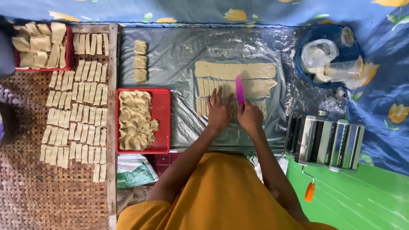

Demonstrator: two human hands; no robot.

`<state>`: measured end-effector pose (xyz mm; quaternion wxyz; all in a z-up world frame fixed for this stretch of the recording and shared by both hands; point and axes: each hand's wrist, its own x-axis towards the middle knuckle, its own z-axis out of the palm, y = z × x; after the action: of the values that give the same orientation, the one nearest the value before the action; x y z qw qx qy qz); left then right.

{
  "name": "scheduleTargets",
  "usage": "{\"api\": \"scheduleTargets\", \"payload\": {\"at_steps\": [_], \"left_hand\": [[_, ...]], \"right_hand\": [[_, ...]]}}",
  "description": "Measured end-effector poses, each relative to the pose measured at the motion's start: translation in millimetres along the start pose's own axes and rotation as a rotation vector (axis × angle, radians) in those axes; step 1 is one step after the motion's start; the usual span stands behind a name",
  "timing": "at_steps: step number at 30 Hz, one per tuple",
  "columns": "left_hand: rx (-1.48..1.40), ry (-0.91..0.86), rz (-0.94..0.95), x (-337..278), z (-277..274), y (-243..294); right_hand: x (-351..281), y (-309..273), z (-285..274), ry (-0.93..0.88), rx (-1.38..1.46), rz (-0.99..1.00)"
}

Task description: Cutting long strips of dough into smaller rectangular sections and placing them onto a tray for baking.

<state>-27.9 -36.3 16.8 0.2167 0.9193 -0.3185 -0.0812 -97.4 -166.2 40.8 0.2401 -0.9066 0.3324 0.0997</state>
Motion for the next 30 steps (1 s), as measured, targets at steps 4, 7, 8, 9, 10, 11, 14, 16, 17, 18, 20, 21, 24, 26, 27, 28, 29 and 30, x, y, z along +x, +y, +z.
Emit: {"api": "scheduleTargets", "payload": {"at_steps": [4,7,8,9,10,11,14,16,17,18,20,21,24,26,27,28,29,30], "left_hand": [[0.004,0.018,-0.030,3,9,9],[0.042,0.047,-0.038,5,16,8],[0.038,0.051,-0.041,5,19,8],[0.034,0.054,-0.043,4,22,8],[0.035,0.054,-0.042,4,22,9],[0.041,0.059,-0.042,4,22,10],[0.050,0.059,-0.045,4,19,12],[0.049,0.054,-0.047,3,20,12],[0.054,0.056,-0.047,3,22,11],[0.059,0.059,-0.048,5,24,10],[0.059,0.061,-0.047,3,24,11],[0.060,0.062,-0.048,3,24,11],[0.051,0.061,-0.060,3,25,10],[0.052,0.058,-0.062,3,30,8],[0.055,0.055,-0.062,3,32,7],[0.053,0.057,-0.060,3,28,8],[0.057,0.049,-0.064,2,23,10],[0.061,0.041,-0.067,2,18,12]], "right_hand": [[-5,-2,-8,-0.017,-0.007,-0.001],[0,2,1,-0.022,0.014,-0.022],[2,5,6,-0.028,0.003,-0.006],[3,8,12,-0.035,-0.007,0.011],[1,6,8,-0.035,-0.007,0.011],[0,3,4,-0.035,0.007,0.004],[-3,-2,-3,-0.038,0.018,-0.015],[-4,-4,-7,-0.039,0.014,-0.025],[-4,-6,-8,-0.048,0.015,-0.024],[-3,-7,-10,-0.055,0.016,-0.025],[-3,-7,-12,-0.050,0.022,-0.032],[-4,-8,-13,-0.046,0.028,-0.039],[-3,-9,-13,-0.045,0.000,-0.039],[-5,-14,-17,-0.049,0.008,-0.046],[-5,-17,-19,-0.051,0.017,-0.054],[-6,-15,-14,-0.049,0.016,-0.054],[-6,-12,-10,-0.066,-0.011,-0.042],[-6,-10,-5,-0.083,-0.040,-0.030]]}}
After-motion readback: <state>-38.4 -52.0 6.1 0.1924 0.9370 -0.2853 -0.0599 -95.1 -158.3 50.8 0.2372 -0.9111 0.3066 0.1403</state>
